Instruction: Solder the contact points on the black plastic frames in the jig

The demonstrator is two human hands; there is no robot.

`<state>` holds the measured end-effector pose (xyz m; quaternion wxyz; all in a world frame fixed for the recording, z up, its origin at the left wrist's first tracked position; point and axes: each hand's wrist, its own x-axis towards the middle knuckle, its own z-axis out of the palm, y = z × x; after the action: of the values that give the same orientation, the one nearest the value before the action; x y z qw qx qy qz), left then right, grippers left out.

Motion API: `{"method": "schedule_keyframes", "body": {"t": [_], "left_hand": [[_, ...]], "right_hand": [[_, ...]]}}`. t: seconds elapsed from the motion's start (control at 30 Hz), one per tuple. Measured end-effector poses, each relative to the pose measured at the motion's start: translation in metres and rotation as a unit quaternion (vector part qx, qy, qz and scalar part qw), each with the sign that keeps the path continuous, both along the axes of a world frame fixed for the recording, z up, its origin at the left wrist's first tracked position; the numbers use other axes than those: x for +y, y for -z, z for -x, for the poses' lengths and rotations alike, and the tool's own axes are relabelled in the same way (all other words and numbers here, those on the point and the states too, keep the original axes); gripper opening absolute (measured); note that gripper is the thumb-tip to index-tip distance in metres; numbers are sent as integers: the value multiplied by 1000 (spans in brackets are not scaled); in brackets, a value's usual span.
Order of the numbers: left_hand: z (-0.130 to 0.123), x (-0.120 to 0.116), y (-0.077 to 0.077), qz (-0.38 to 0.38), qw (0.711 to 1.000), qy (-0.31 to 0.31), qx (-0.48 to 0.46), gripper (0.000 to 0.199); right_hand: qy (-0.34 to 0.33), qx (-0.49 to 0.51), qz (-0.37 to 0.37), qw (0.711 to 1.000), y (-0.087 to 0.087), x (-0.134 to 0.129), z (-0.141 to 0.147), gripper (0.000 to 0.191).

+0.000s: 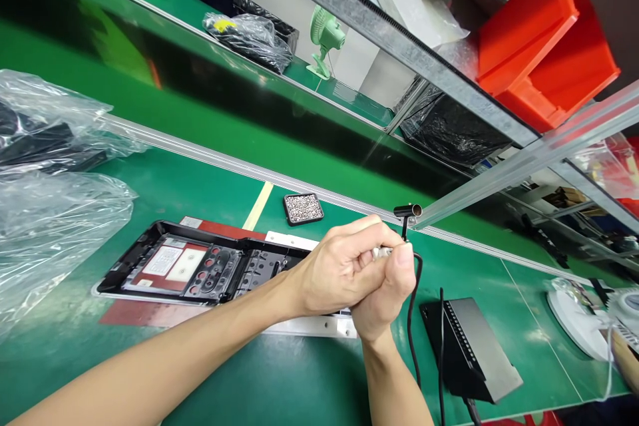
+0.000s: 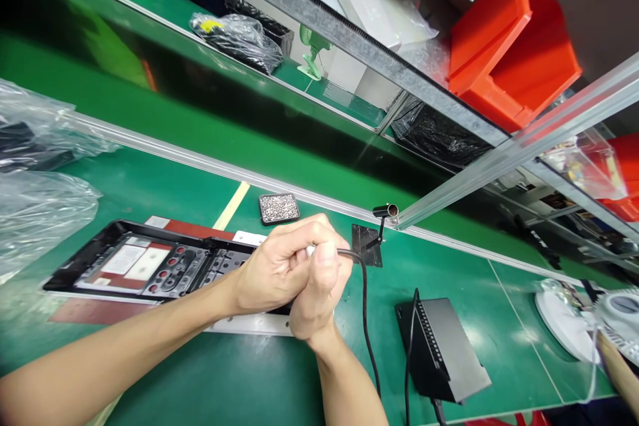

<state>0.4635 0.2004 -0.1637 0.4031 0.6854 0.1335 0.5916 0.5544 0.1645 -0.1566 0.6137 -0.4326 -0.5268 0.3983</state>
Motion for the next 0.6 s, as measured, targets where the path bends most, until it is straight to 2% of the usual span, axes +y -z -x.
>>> {"method": "schedule_keyframes", "body": {"t": [0.1, 0.2, 0.6], "left_hand": [[0, -1, 1, -2, 1000, -2, -4, 20], [-1, -1, 2, -5, 1000, -4, -6, 19], [-1, 0, 2, -19, 1000, -16, -13, 16]], "right_hand": [[-13, 66, -2, 998, 0, 1, 1, 54], [-12, 85, -1, 996, -1, 1, 2, 52], [-22, 67, -28, 997, 3, 2, 0, 48]]}}
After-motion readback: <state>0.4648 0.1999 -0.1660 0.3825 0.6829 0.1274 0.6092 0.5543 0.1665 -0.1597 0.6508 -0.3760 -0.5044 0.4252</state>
